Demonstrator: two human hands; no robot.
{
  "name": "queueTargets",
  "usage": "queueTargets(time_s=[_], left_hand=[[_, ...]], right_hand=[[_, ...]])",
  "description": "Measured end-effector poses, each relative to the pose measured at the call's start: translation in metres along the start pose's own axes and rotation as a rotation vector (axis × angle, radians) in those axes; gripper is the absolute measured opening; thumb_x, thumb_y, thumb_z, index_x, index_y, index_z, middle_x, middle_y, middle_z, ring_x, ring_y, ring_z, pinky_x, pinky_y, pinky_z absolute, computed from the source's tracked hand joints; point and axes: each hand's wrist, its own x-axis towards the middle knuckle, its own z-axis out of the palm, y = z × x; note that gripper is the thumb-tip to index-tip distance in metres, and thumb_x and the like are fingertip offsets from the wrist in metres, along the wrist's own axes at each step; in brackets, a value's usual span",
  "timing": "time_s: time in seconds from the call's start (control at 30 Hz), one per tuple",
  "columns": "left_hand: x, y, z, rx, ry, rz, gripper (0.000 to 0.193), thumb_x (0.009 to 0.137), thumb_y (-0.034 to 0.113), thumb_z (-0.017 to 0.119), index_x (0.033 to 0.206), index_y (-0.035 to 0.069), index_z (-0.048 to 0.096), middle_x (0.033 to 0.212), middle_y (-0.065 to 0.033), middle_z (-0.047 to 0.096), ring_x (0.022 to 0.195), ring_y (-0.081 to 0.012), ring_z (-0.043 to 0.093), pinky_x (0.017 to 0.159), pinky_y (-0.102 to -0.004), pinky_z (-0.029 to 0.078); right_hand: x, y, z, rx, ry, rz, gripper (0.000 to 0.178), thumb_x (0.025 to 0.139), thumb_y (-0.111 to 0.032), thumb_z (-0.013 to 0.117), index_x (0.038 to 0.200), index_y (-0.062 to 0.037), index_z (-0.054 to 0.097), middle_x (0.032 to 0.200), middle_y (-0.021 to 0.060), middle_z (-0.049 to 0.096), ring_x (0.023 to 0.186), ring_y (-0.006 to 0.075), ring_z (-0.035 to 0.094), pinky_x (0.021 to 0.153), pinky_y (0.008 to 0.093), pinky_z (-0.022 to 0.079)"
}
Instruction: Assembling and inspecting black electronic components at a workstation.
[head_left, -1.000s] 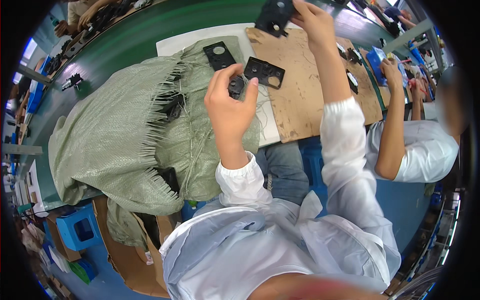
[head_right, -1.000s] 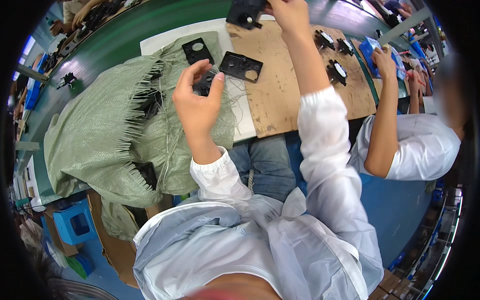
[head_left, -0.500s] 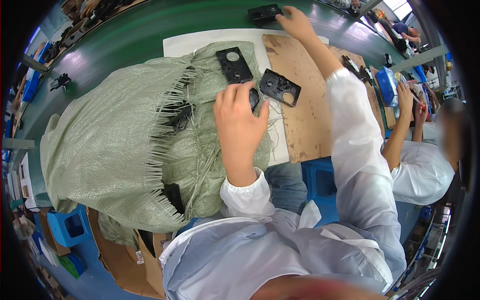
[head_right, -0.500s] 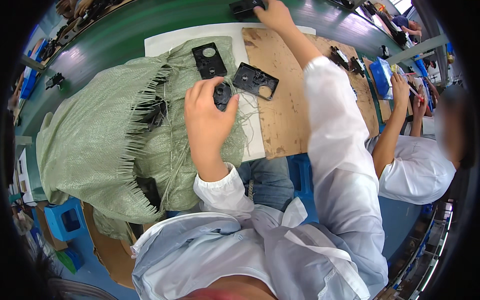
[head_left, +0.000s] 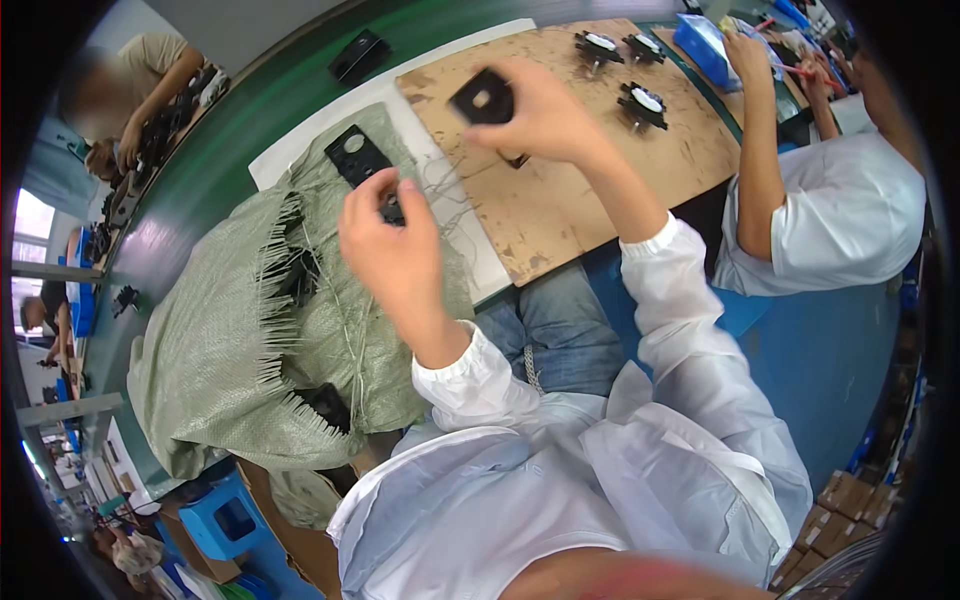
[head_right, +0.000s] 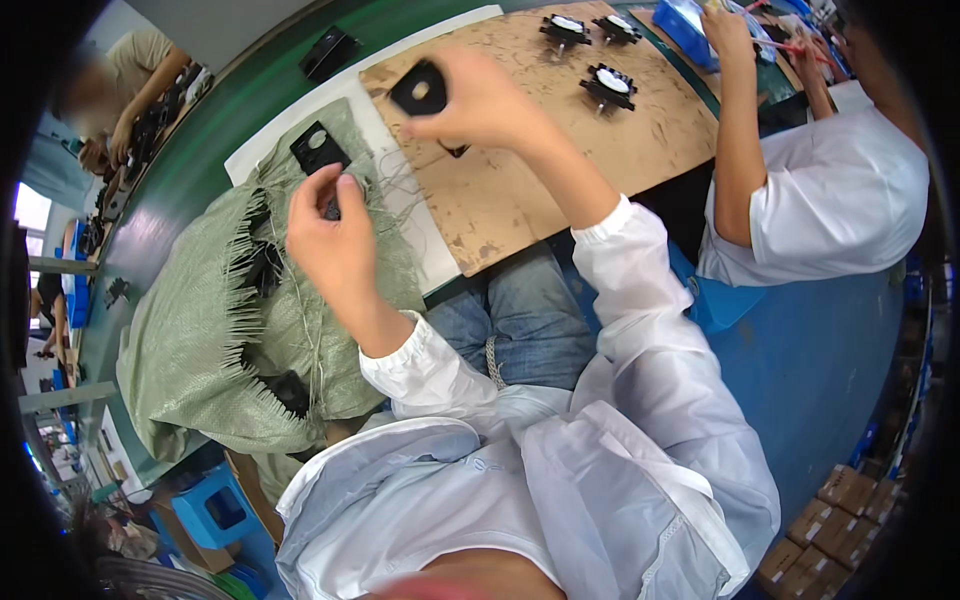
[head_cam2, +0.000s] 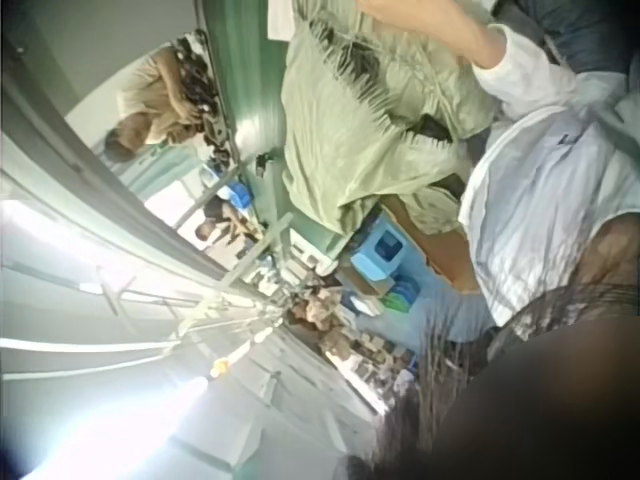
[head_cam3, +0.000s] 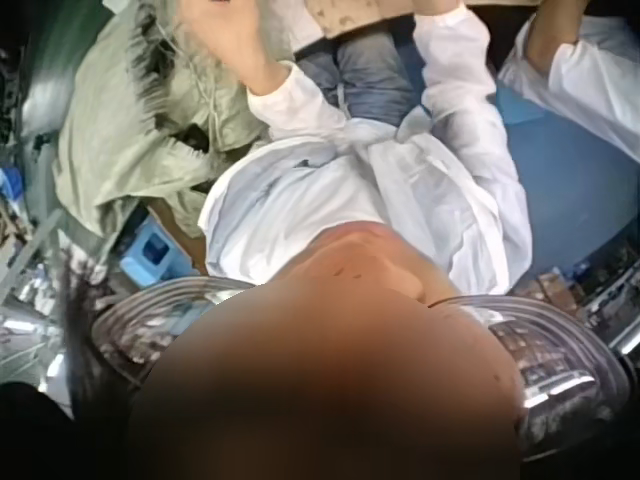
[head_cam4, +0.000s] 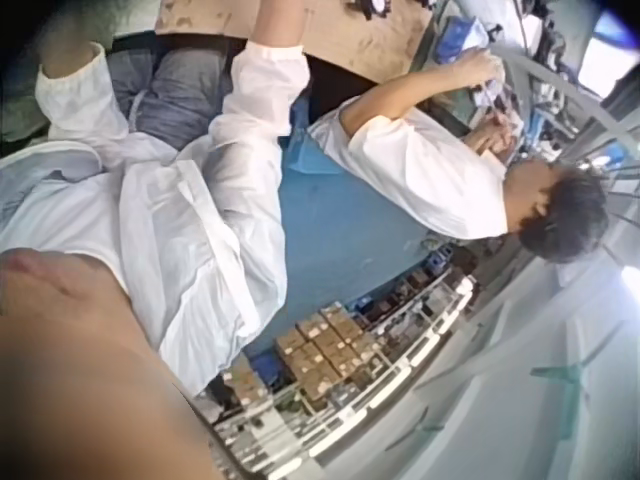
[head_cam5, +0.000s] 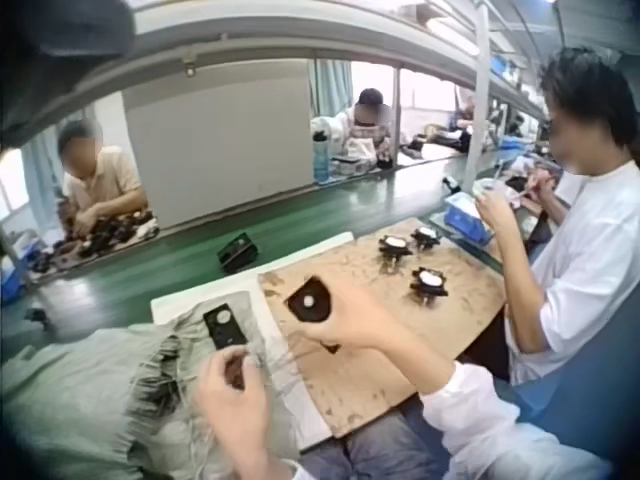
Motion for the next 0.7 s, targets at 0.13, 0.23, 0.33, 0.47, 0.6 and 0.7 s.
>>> queueTargets(time_s=[0.13, 0.23, 0.33, 0.47, 0.6, 0.7], left_hand=[[-0.017, 0.048, 0.059, 0.026, -0.189, 0.221, 0.018, 0.08, 0.017, 0.067, 0.089, 0.002, 0.073, 0.086, -0.016, 0.07, 0.084, -0.0328, 0.067, 0.077, -0.0416, 0.051], [-0.032, 0.082, 0.128, 0.093, -0.466, 0.172, 0.022, 0.077, 0.022, 0.069, 0.088, 0.004, 0.076, 0.081, -0.0173, 0.072, 0.082, -0.0361, 0.069, 0.076, -0.0416, 0.054], [-0.043, 0.085, 0.189, 0.189, -0.498, 0.186, 0.022, 0.076, 0.023, 0.07, 0.088, 0.007, 0.077, 0.079, -0.0174, 0.071, 0.079, -0.038, 0.069, 0.074, -0.0441, 0.054], [-0.061, 0.095, 0.236, 0.214, -0.559, 0.109, 0.023, 0.078, 0.029, 0.074, 0.078, 0.006, 0.075, 0.085, -0.0148, 0.072, 0.098, -0.0353, 0.063, 0.089, -0.0485, 0.043], [-0.063, 0.098, 0.25, 0.295, -0.482, 0.135, 0.022, 0.079, 0.028, 0.074, 0.083, 0.006, 0.075, 0.093, -0.0131, 0.073, 0.1, -0.0333, 0.06, 0.092, -0.0482, 0.038], [-0.066, 0.099, 0.242, 0.305, -0.377, 0.275, 0.022, 0.08, 0.025, 0.073, 0.084, 0.004, 0.075, 0.093, -0.0123, 0.07, 0.1, -0.0318, 0.057, 0.091, -0.0487, 0.038]], right_hand=[[-0.061, 0.028, -0.056, 0.713, 0.583, 0.009, 0.043, 0.077, -0.007, 0.082, 0.111, -0.0009, 0.057, 0.092, 0.0072, 0.064, 0.085, 0.0152, 0.066, 0.07, 0.0266, 0.053], [-0.123, 0.046, -0.074, 1.28, 0.909, 0.07, 0.03, 0.086, -0.001, 0.071, 0.112, 0.0007, 0.054, 0.105, 0.0138, 0.063, 0.093, 0.0259, 0.069, 0.08, 0.0404, 0.061], [-0.166, 0.065, -0.077, 1.472, 1.002, 0.132, 0.031, 0.093, -0.008, 0.063, 0.121, -0.0045, 0.05, 0.117, 0.0177, 0.059, 0.106, 0.0372, 0.064, 0.098, 0.0546, 0.052], [-0.187, 0.067, -0.086, 1.661, 1.025, 0.116, 0.03, 0.095, -0.018, 0.055, 0.122, -0.005, 0.05, 0.123, 0.0228, 0.056, 0.116, 0.043, 0.058, 0.103, 0.0587, 0.046], [-0.187, 0.055, -0.086, 1.704, 1.023, 0.031, 0.04, 0.094, -0.028, 0.045, 0.129, -0.0072, 0.05, 0.134, 0.0272, 0.05, 0.127, 0.0474, 0.047, 0.107, 0.0608, 0.038], [-0.186, 0.054, -0.081, 1.603, 0.973, 0.014, 0.05, 0.096, -0.028, 0.041, 0.143, -0.0117, 0.039, 0.14, 0.0263, 0.047, 0.125, 0.0446, 0.05, 0.102, 0.0553, 0.043]])
